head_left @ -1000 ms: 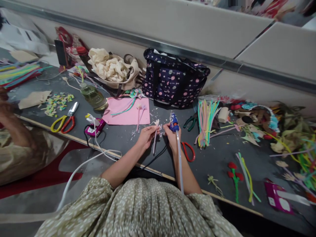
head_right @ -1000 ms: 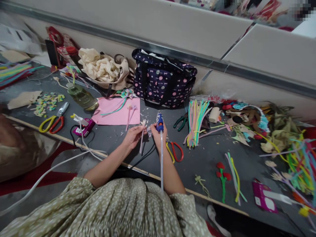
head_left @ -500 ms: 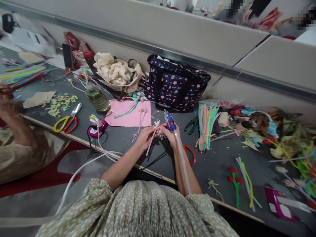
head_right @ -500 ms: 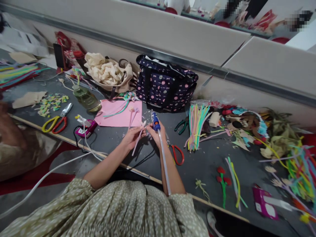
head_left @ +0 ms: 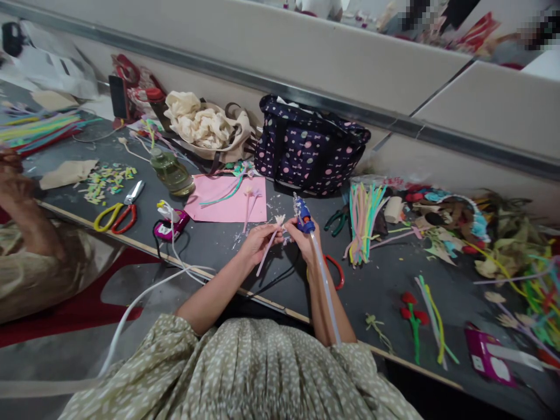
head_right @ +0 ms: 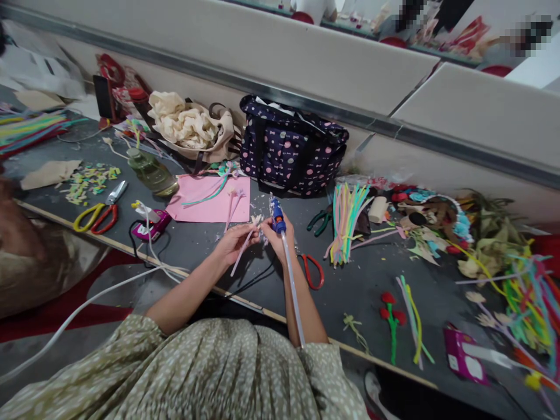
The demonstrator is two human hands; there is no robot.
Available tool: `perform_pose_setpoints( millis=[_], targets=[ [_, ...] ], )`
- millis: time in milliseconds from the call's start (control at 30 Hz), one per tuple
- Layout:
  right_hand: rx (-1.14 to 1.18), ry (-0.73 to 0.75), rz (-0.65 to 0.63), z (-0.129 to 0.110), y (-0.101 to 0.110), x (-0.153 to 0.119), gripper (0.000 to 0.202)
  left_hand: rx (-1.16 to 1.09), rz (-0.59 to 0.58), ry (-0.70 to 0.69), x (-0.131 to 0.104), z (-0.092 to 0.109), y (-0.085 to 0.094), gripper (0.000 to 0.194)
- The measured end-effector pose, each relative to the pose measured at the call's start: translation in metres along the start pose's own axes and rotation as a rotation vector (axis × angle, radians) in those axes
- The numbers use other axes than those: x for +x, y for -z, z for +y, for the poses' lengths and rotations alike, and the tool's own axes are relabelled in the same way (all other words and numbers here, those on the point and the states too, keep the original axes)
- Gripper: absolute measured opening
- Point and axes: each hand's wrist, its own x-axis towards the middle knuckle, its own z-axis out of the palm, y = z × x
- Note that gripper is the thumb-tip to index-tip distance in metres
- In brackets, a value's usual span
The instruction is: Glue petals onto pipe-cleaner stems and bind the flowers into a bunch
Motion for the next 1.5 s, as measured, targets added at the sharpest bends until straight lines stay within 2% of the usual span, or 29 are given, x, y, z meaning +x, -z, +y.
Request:
perform_pose_setpoints(
  millis=[200,433,633,900,1167,1500],
  targets=[
    [0.067,0.003,0.077,-0.004,0.003,0.001,0.021,0.023,-0.014,0.012,0.000,0.001,0.000,0.009],
    [0.196,-0.029,0.040,-0.012,0.000,0.003,0.022,0.093,-0.010,0.057,0.001,-0.002,0.001,0.008],
    [0.138,0.005,0.097,-0.008,-0.001,0.001,0.019,0.145,-0.012,0.049,-0.001,-0.004,-0.001,0.009],
    [0.143,0.008,0.105,-0.006,0.000,0.000,0.016,0.179,-0.022,0.038,-0.002,-0.006,-0.002,0.015],
    [0.128,-0.015,0.097,-0.007,0.000,0.000,0.016,0.187,-0.032,0.000,-0.006,-0.005,-0.006,0.023],
    [0.113,0.018,0.093,-0.007,0.001,-0.001,0.017,0.283,-0.094,-0.144,-0.006,-0.008,-0.007,0.030]
  ],
)
